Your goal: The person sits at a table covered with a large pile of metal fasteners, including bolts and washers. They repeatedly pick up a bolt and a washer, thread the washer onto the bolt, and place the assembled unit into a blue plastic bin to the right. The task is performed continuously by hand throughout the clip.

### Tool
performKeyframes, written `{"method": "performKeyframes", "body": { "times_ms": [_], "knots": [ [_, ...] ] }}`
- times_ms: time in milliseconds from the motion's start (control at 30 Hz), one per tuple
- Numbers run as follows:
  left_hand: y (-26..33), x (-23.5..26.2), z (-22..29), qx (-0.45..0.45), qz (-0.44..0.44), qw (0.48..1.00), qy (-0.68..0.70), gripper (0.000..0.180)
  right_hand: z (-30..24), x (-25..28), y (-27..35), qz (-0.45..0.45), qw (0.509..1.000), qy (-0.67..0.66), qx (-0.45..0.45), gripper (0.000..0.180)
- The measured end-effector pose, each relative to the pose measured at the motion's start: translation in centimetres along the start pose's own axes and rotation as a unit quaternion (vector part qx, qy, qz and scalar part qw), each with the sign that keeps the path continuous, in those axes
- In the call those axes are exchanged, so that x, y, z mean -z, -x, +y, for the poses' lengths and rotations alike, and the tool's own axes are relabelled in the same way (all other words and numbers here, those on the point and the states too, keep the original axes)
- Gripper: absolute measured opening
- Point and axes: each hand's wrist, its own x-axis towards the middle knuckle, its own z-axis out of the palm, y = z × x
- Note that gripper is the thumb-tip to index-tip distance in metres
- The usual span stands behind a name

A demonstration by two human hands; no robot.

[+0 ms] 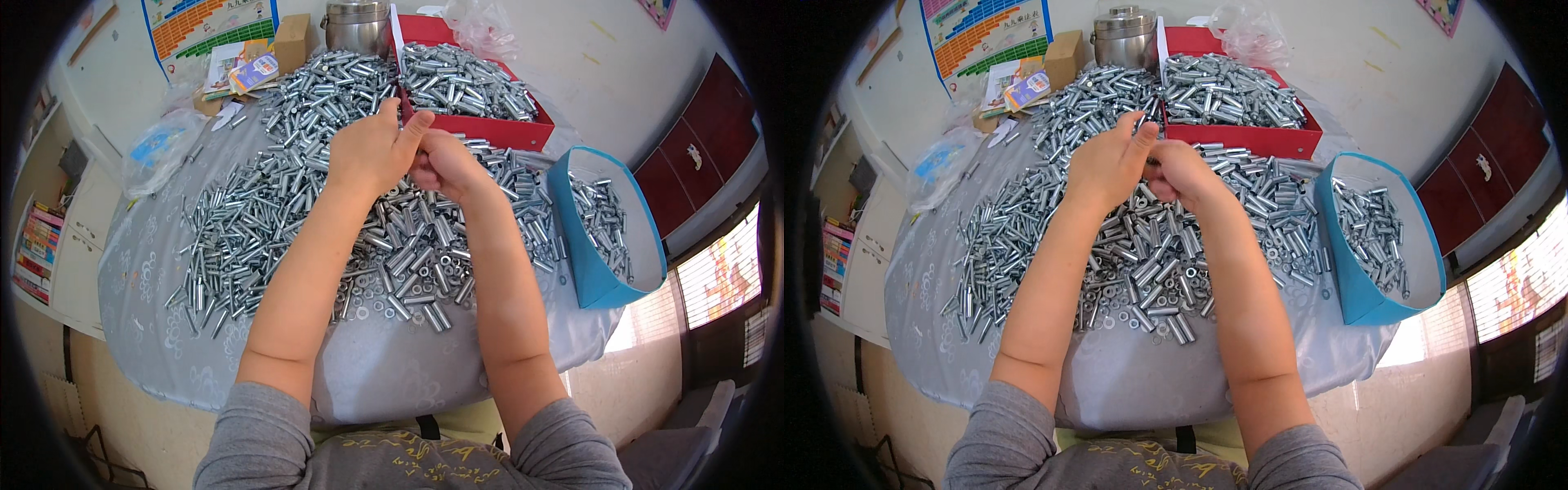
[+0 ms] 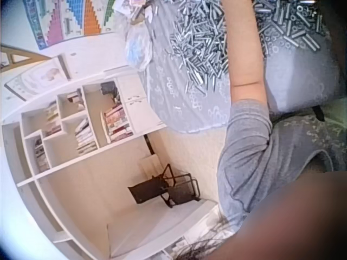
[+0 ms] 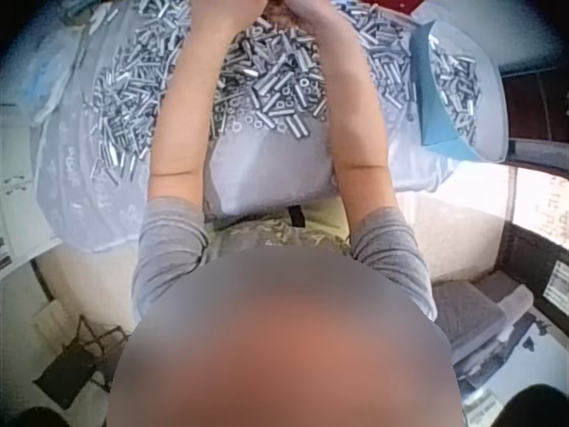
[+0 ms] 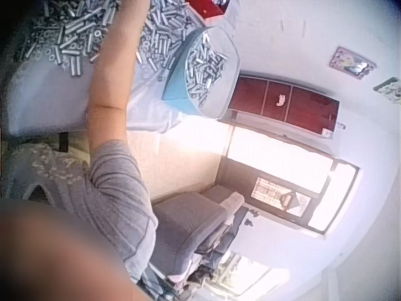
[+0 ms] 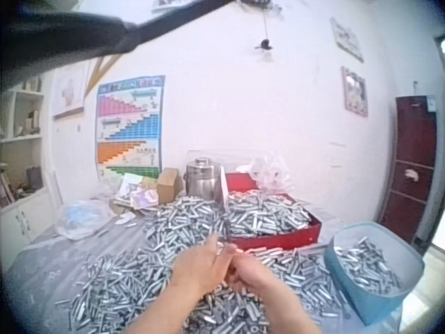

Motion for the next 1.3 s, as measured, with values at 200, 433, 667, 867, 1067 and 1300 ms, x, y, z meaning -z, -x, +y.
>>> {"method": "performKeyframes", "body": {
  "times_ms": [200,433,667,867,1067,1300],
  "knots": [
    [-0.2,-0.4,-0.5,-0.004,0.011,1.0,-0.006,0.078,-0.6,-0.6,0.8,0.027,0.997,-0.065,0.037,0.016],
    [-0.3,-0.4,-0.4,0.002,-0.006,1.0,-0.019,0.078,1.4,0.9,-1.5,0.253,0.916,0.288,0.117,0.04],
    [-0.1,-0.7,-0.6,-0.011,0.026,1.0,-0.003,0.079,-0.6,-0.5,0.4,0.159,0.944,0.254,0.138,0.034],
    [-0.2,-0.5,-0.6,-0.019,0.054,0.998,0.015,0.077,-0.2,-0.1,0.2,0.022,0.955,0.274,0.115,0.035],
    [-0.8,0.7,-1.5,0.017,0.078,0.996,-0.038,0.073,-0.2,1.4,0.9,0.148,0.87,0.442,0.159,0.033],
    [-0.7,-1.6,-1.2,-0.018,0.068,0.993,0.091,0.071,0.0,0.5,0.6,0.141,0.851,0.463,0.205,0.03]
  ]
}}
